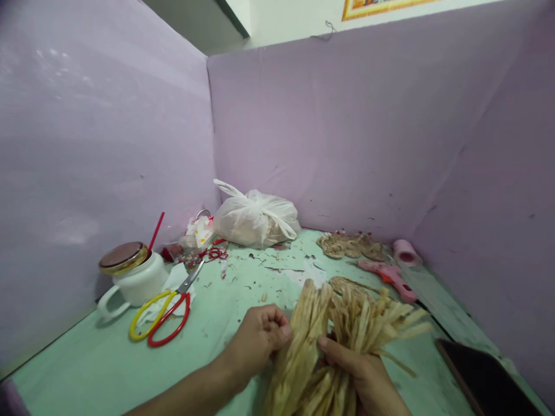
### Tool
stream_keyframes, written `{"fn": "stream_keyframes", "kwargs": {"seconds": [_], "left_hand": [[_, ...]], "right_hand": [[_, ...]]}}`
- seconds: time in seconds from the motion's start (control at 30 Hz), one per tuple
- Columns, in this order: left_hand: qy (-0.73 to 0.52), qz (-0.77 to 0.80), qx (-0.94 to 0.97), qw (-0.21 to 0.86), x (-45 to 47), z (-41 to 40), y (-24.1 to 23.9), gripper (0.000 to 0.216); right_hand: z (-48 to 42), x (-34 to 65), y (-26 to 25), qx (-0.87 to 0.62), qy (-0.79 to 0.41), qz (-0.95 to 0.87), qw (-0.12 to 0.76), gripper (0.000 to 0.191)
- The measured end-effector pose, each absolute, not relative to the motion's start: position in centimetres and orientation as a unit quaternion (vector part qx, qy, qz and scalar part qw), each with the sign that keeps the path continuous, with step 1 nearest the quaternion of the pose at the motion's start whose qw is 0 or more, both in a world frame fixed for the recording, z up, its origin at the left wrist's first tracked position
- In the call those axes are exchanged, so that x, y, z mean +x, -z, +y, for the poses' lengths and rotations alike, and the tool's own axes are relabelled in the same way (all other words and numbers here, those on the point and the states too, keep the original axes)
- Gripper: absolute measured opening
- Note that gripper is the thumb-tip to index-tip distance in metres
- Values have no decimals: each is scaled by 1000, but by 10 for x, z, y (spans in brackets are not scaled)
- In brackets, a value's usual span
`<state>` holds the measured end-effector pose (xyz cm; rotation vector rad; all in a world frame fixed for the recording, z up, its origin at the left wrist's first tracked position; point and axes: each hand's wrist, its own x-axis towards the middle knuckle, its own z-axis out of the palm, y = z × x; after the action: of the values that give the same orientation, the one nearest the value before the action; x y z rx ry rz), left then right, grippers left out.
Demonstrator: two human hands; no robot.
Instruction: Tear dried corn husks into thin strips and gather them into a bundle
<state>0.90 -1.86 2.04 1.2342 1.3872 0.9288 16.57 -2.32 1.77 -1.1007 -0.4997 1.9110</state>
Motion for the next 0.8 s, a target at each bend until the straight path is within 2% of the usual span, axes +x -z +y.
{"fn": "stream_keyframes", "kwargs": {"seconds": [0.07,0.1,0.13,0.2,0.27,0.53,0.67,0.8], "left_hand": [[-285,651,597,372,-6,-9,-26,14],[-240,706,618,249,-17,-3,-30,17],[-225,742,607,177,-30,5,-33,20],[-205,796,560,102,-58,22,-38,33],[-174,830,526,63,-83,39,-38,37],[-102,842,527,54,-119,60,-25,23],[-106,817,558,98,-130,47,-40,6],[-130,757,613,184,-141,22,-64,22]], "right_hand": [[-22,167,-16,-456,-757,-198,423,9],[-21,168,-16,-460,-755,-195,425,9],[-21,168,-15,-460,-755,-191,426,7],[-20,170,-15,-453,-761,-184,426,5],[-21,171,-15,-446,-767,-184,423,8],[-21,171,-14,-448,-749,-193,448,14],[-21,170,-14,-451,-745,-191,452,10],[-22,171,-15,-453,-739,-205,455,8]]}}
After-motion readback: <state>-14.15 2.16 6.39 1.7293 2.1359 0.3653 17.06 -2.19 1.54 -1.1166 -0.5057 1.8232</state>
